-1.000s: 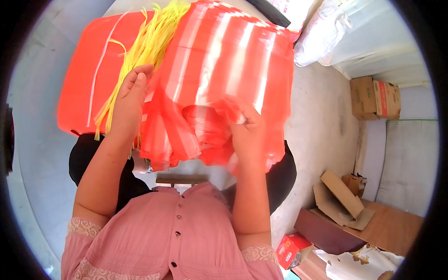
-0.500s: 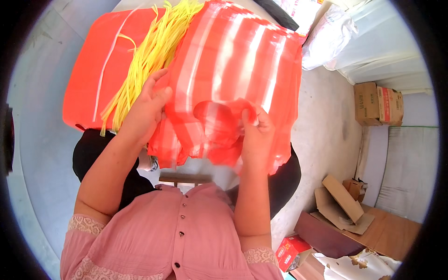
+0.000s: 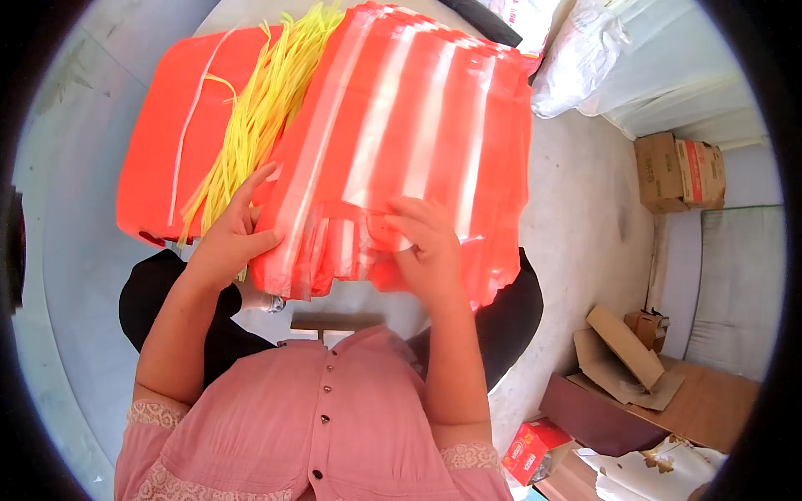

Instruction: The person folds bundles of striped plastic bags, ties each bundle with a plastic strip, and places the tied bundles into a sack.

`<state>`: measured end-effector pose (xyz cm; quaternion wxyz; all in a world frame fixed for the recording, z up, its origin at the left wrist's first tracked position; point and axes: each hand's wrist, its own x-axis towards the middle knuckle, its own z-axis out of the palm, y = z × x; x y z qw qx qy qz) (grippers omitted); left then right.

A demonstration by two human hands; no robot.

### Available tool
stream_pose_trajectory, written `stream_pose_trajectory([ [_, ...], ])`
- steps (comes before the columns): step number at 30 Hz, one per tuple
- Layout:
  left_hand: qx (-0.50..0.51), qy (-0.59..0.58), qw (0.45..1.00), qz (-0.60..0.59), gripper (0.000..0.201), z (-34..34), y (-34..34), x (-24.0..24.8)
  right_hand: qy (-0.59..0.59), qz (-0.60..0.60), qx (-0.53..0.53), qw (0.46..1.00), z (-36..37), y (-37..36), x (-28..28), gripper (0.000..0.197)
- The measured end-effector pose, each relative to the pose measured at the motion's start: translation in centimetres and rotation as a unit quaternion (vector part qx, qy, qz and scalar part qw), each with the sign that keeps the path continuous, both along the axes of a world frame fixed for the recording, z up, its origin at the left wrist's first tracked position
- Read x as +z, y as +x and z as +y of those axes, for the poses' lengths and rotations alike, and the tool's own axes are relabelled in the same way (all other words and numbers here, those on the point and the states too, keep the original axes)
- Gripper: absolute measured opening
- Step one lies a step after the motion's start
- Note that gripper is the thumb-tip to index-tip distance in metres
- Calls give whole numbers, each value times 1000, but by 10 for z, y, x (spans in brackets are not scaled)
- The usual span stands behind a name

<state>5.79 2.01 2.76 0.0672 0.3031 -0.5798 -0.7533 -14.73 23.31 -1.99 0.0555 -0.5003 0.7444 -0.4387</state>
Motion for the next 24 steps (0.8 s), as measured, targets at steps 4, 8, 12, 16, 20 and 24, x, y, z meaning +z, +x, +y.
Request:
stream_pose_trajectory([
  [4,-15,-32,999,-30,80,-5,2,19,-11,32,6,999,0,8,6,39],
  [8,40,7,999,5,72,-11,-3,14,15,107,10,994,-3,15,5,39],
  [12,-39,-132,989,-48,62,-7,-20,20,-4,134,2,991,-3,23,4,39],
  [16,-71,-260,962,-44,62,4,-45,21,-2,134,5,991,-1,29,3,39],
  [20,-143,-373,913,-82,65,14,-73,26,3,157,5,988,-2,31,2,37],
  [24,-159,-316,934,-51,64,18,-79,22,-3,153,7,988,-3,31,4,37],
])
